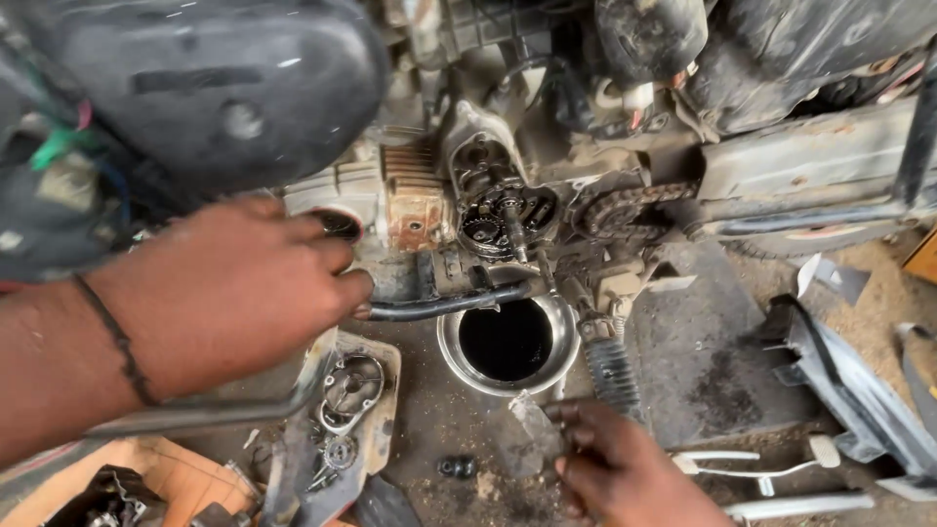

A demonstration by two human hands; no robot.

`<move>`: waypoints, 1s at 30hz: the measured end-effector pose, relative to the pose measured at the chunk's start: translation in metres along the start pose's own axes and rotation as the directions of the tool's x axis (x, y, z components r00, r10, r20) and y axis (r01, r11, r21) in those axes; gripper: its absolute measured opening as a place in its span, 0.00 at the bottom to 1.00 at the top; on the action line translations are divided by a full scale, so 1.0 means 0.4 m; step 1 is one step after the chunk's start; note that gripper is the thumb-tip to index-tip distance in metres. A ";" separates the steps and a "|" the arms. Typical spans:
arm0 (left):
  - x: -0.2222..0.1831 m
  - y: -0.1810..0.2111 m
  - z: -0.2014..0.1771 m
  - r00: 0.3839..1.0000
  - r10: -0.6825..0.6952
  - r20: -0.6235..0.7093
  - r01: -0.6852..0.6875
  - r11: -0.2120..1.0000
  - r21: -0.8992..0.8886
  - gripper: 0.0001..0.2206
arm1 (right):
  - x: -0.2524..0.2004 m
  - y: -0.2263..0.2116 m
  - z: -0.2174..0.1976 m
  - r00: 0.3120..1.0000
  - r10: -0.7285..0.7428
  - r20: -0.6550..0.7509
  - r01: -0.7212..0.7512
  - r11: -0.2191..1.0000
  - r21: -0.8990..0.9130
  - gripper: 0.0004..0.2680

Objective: Disassembling and inspecting engine internal components on a motorcycle, working on the stator and crankcase area.

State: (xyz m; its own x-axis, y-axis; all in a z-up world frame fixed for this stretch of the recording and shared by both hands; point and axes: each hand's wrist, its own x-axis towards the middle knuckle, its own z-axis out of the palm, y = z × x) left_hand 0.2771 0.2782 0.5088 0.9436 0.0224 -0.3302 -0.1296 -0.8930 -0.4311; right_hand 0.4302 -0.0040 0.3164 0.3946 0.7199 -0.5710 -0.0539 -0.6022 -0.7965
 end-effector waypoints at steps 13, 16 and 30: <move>0.157 -0.027 0.033 0.929 0.192 0.317 -0.064 0.925 -0.374 0.15 | 0.250 -0.236 -0.133 0.816 -0.576 0.054 -0.070 -0.191 -0.979 0.14; 0.160 -0.038 0.064 0.905 0.072 0.419 0.099 0.922 -0.374 0.14 | 0.249 -0.283 -0.101 0.864 -0.504 0.017 -0.089 -0.185 -0.979 0.25; 0.154 -0.045 0.164 0.809 -0.031 0.588 0.234 0.933 -0.274 0.21 | 0.360 -0.169 -0.038 0.697 -0.702 -0.145 0.161 0.351 -0.923 0.08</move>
State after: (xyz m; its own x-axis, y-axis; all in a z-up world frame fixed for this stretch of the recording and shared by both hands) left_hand 0.3175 0.3250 0.4411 0.5881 0.3099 -0.7471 0.1836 -0.9507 -0.2499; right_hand 0.5044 0.1353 0.2911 0.4458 0.8746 0.1905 0.8910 -0.4132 -0.1879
